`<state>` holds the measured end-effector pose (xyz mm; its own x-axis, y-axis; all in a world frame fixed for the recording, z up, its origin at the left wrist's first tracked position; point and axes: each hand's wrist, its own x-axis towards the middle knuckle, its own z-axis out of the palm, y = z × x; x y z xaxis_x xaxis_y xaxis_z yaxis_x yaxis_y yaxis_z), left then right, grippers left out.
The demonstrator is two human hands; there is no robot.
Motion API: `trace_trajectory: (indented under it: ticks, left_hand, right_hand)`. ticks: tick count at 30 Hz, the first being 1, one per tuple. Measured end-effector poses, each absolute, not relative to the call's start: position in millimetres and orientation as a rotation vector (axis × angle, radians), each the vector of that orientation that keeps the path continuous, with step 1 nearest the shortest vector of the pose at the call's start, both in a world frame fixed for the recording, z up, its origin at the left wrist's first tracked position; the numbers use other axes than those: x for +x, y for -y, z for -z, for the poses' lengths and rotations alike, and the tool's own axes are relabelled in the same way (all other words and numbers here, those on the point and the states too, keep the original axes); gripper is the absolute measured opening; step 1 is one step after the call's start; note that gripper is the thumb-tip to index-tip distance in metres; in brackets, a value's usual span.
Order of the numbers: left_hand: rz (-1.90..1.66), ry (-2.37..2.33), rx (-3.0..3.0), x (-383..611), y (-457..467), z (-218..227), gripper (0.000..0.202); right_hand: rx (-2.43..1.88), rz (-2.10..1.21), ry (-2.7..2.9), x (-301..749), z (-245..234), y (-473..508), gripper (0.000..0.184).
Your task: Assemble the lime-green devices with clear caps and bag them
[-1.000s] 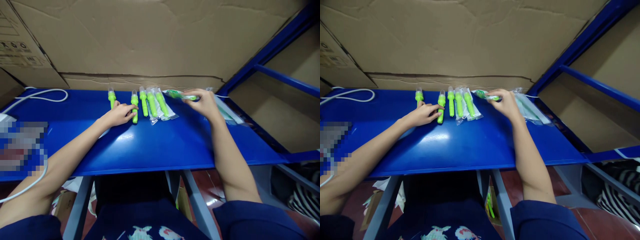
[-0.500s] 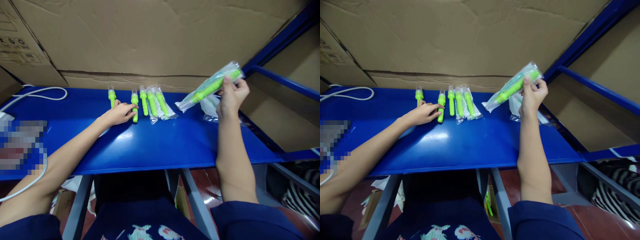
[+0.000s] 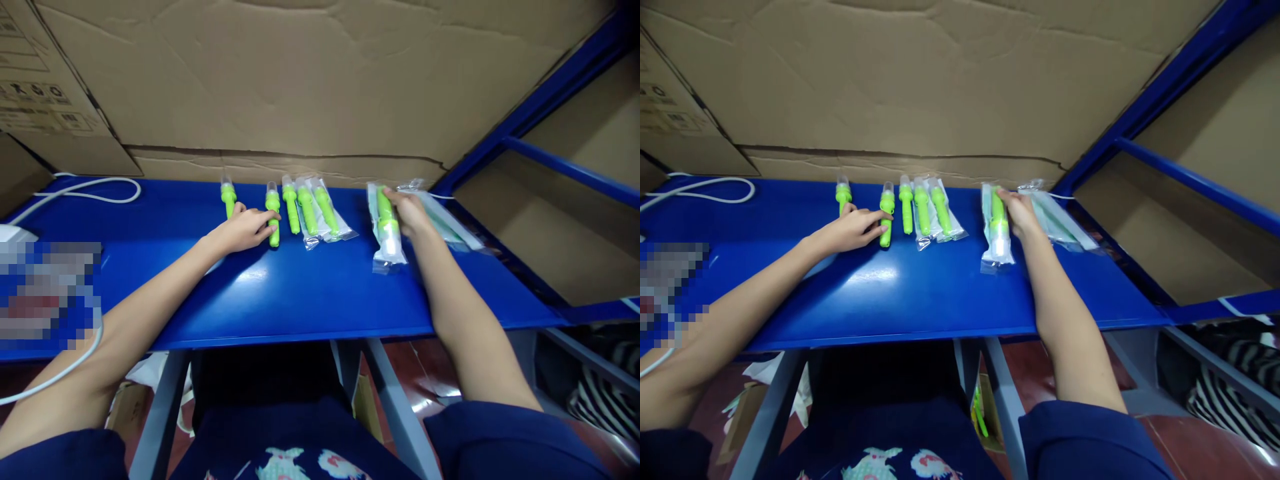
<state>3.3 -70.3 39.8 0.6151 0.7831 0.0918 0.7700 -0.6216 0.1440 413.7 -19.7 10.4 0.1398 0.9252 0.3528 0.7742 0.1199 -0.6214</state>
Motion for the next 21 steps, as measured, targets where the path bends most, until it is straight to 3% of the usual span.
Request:
trace_trajectory:
  ticks: [6,17,21]
  left_hand:
    - [-0.229,-1.293,2.714,5.4,74.2,-41.4,0.044]
    - [-0.261,-1.274,2.694,3.8,74.0,-40.8,0.046]
    - [-0.287,-1.259,2.712,2.8,73.2,-38.4,0.045]
  right_hand:
    - [-1.827,-0.691,1.278,374.2,-24.1,-2.3,0.021]
    - [-1.846,-0.577,1.427,337.1,-30.2,-39.3,0.032]
    - [-1.925,-0.359,1.555,357.0,-37.9,-24.3,0.029]
